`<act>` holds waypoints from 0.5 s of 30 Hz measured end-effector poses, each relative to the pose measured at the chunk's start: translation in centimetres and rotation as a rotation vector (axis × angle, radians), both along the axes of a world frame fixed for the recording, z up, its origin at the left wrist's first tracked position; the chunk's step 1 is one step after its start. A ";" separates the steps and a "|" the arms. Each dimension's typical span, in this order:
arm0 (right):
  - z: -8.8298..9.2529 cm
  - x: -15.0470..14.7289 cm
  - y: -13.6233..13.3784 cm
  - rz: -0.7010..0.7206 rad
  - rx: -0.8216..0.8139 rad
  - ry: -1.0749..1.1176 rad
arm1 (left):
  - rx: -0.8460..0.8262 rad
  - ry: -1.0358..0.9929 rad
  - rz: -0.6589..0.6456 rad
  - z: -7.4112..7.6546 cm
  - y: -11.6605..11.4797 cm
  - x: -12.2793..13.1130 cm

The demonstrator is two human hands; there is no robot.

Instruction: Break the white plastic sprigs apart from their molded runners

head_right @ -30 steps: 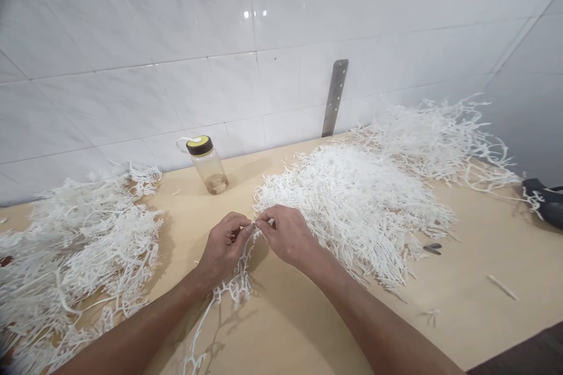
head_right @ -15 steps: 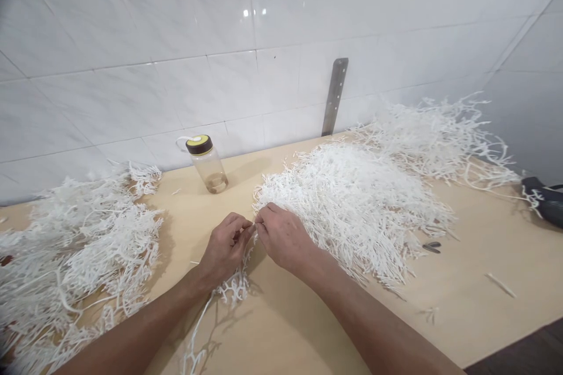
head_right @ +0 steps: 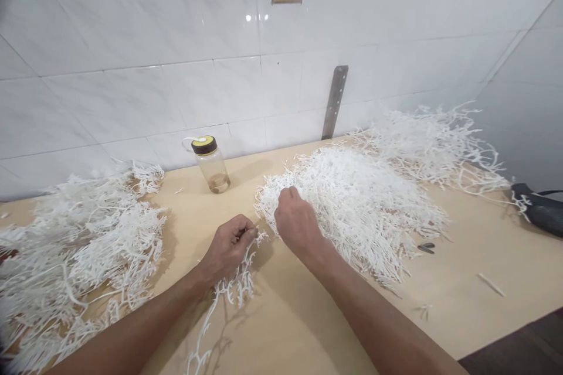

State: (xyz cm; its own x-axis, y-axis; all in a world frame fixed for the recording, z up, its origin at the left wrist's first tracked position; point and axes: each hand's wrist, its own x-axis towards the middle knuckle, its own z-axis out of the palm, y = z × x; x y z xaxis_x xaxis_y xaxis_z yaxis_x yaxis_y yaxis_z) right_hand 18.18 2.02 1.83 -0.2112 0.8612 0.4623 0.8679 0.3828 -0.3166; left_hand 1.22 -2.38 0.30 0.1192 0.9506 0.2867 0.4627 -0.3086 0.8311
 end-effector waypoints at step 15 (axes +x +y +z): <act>0.9 -0.4 -1.5 0.300 -0.349 0.213 | 0.124 -0.026 0.141 -0.5 -0.2 0.3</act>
State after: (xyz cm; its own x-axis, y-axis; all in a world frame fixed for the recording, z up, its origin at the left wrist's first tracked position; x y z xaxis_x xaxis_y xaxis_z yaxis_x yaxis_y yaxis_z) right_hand 17.74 0.57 2.77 -0.4057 0.8878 0.2172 0.6377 0.4452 -0.6286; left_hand 1.52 -2.59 -0.21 -0.0220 0.9145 0.4040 0.4873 -0.3431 0.8030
